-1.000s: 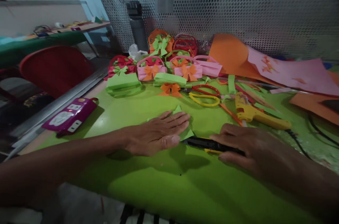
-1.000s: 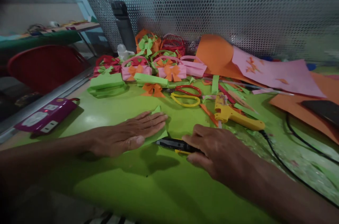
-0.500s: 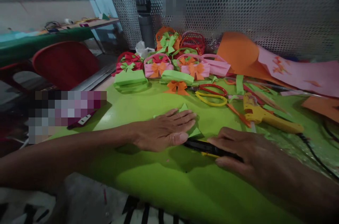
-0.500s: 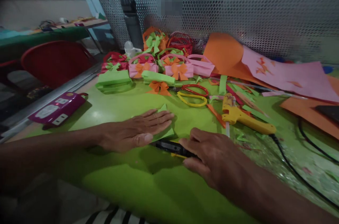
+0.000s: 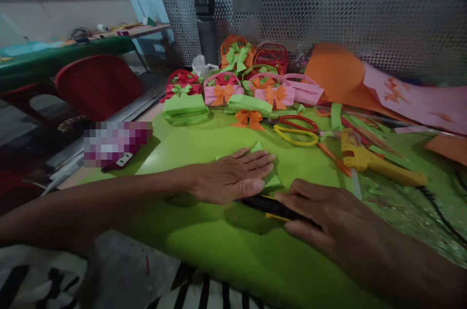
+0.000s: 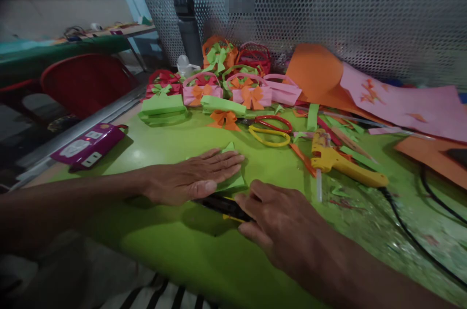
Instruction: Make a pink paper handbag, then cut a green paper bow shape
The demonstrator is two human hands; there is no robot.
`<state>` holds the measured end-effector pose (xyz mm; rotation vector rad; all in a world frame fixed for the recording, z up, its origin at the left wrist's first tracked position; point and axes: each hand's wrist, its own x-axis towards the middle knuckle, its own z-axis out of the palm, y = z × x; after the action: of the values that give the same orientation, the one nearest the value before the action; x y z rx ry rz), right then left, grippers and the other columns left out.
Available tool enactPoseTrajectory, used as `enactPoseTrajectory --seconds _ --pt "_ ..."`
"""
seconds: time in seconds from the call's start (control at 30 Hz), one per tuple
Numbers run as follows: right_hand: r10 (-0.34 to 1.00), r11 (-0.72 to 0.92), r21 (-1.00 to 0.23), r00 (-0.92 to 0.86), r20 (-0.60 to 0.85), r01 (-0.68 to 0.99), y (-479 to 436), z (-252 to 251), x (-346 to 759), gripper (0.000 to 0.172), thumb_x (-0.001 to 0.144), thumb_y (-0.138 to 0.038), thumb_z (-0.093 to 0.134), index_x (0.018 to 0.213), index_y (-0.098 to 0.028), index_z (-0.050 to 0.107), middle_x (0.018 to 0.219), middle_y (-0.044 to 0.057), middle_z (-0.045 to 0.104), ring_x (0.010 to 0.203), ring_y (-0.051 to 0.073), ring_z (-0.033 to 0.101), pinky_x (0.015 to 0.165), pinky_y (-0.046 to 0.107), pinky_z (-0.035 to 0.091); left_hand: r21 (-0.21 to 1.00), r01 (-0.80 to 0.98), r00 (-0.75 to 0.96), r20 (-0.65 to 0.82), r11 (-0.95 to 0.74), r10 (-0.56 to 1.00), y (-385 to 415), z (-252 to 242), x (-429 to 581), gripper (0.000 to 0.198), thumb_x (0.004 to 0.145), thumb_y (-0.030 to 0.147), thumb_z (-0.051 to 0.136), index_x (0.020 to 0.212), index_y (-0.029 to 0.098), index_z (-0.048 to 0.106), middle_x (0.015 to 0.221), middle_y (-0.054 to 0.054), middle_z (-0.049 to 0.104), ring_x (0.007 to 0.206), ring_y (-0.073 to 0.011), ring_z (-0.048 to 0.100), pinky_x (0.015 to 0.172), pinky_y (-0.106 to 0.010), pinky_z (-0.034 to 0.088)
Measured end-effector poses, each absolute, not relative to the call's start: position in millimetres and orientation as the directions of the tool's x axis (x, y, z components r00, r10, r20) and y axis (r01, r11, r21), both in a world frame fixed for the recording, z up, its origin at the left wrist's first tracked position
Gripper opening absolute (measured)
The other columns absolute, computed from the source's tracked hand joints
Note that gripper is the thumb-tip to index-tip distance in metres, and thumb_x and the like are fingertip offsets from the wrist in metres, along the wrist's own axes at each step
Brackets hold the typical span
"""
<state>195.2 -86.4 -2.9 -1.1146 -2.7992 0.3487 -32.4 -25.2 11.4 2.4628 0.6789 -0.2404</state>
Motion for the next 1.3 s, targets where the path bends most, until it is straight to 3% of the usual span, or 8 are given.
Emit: enactPoseTrajectory --seconds 0.23,0.4,0.63,0.83,0.93,1.07,1.17,1.3 --pt "0.698 0.653 -0.356 -0.714 -0.061 0.669 -84.2 0.5 184.9 0.021 0.083 -0.023 0.055 0.103 -0.020 0.061 0.090 0.005 0.061 0.079 0.022 0.060 0.068 0.039 0.051 0.494 0.535 0.845 -0.321 -0.686 0.428 -25.2 13.0 -31.3 0.057 0.092 0.043 0.009 0.141 0.013 0.009 0.150 -0.001 -0.002 0.135 -0.0110 -0.010 0.108 -0.034 -0.010" --pt "0.681 0.671 -0.360 -0.731 -0.046 0.648 -89.9 3.7 186.6 0.020 0.081 -0.022 0.056 0.100 -0.023 0.064 0.092 0.006 0.064 0.075 0.021 0.062 0.064 0.035 0.052 0.528 0.545 0.838 -0.304 -0.651 0.454 -26.6 13.3 -31.0 0.055 0.092 0.040 0.015 0.141 0.015 0.013 0.150 -0.001 0.003 0.135 -0.0126 -0.005 0.109 -0.036 -0.007" --pt "0.724 0.634 -0.379 -0.690 -0.018 0.675 -93.9 9.1 205.1 0.030 0.074 -0.017 0.061 0.102 -0.029 0.064 0.095 0.003 0.067 0.080 0.021 0.065 0.066 0.030 0.054 0.531 0.469 0.875 -0.166 -0.706 0.456 -24.4 15.6 -38.5 0.055 0.092 0.041 0.023 0.142 0.020 0.013 0.149 -0.001 0.009 0.136 -0.0183 0.002 0.110 -0.040 -0.001" --pt "0.760 0.595 -0.398 -0.650 -0.003 0.698 -94.0 16.2 207.4 0.038 0.072 -0.011 0.061 0.102 -0.034 0.064 0.099 0.000 0.068 0.088 0.022 0.065 0.068 0.028 0.056 0.343 0.693 0.634 0.128 -0.634 0.763 -2.1 14.3 -53.2 0.066 0.086 0.046 0.039 0.139 0.011 0.022 0.147 -0.013 0.023 0.134 -0.0232 0.020 0.107 -0.039 0.020" --pt "0.781 0.576 -0.410 -0.624 0.021 0.707 -92.5 19.5 205.3 0.038 0.069 -0.009 0.061 0.099 -0.033 0.065 0.092 0.001 0.069 0.084 0.023 0.065 0.066 0.030 0.056 0.298 0.803 0.522 0.066 -0.516 0.850 3.1 14.4 -58.8 0.085 0.074 0.061 0.050 0.137 0.008 0.027 0.138 -0.020 0.038 0.123 -0.0303 0.037 0.100 -0.044 0.030" --pt "0.799 0.526 -0.506 -0.602 0.018 0.684 -87.5 19.4 201.7 0.040 0.066 -0.006 0.057 0.096 -0.032 0.065 0.079 -0.001 0.067 0.073 0.020 0.065 0.062 0.027 0.053 0.283 0.805 0.562 -0.082 -0.522 0.823 -1.5 14.4 -57.1 0.108 0.056 0.070 0.059 0.139 0.010 0.023 0.132 -0.021 0.042 0.117 -0.0362 0.042 0.095 -0.048 0.034" --pt "0.815 0.485 -0.591 -0.579 0.038 0.645 -83.0 14.2 202.1 0.038 0.065 -0.007 0.054 0.091 -0.031 0.066 0.072 -0.002 0.064 0.064 0.018 0.063 0.055 0.026 0.050 0.274 0.778 0.607 -0.092 -0.566 0.790 -5.3 12.2 -54.4 0.111 0.053 0.069 0.062 0.139 0.012 0.022 0.124 -0.019 0.048 0.109 -0.0363 0.046 0.092 -0.049 0.035" --pt "0.920 0.339 -0.676 -0.380 0.094 0.654 -77.7 3.0 208.7 0.027 0.070 -0.020 0.056 0.094 -0.028 0.066 0.084 0.003 0.068 0.077 0.025 0.064 0.060 0.032 0.052 0.339 0.750 0.621 -0.064 -0.568 0.781 -7.3 8.6 -54.9 0.108 0.054 0.060 0.068 0.140 0.016 0.021 0.122 -0.016 0.050 0.106 -0.0335 0.048 0.090 -0.046 0.038"
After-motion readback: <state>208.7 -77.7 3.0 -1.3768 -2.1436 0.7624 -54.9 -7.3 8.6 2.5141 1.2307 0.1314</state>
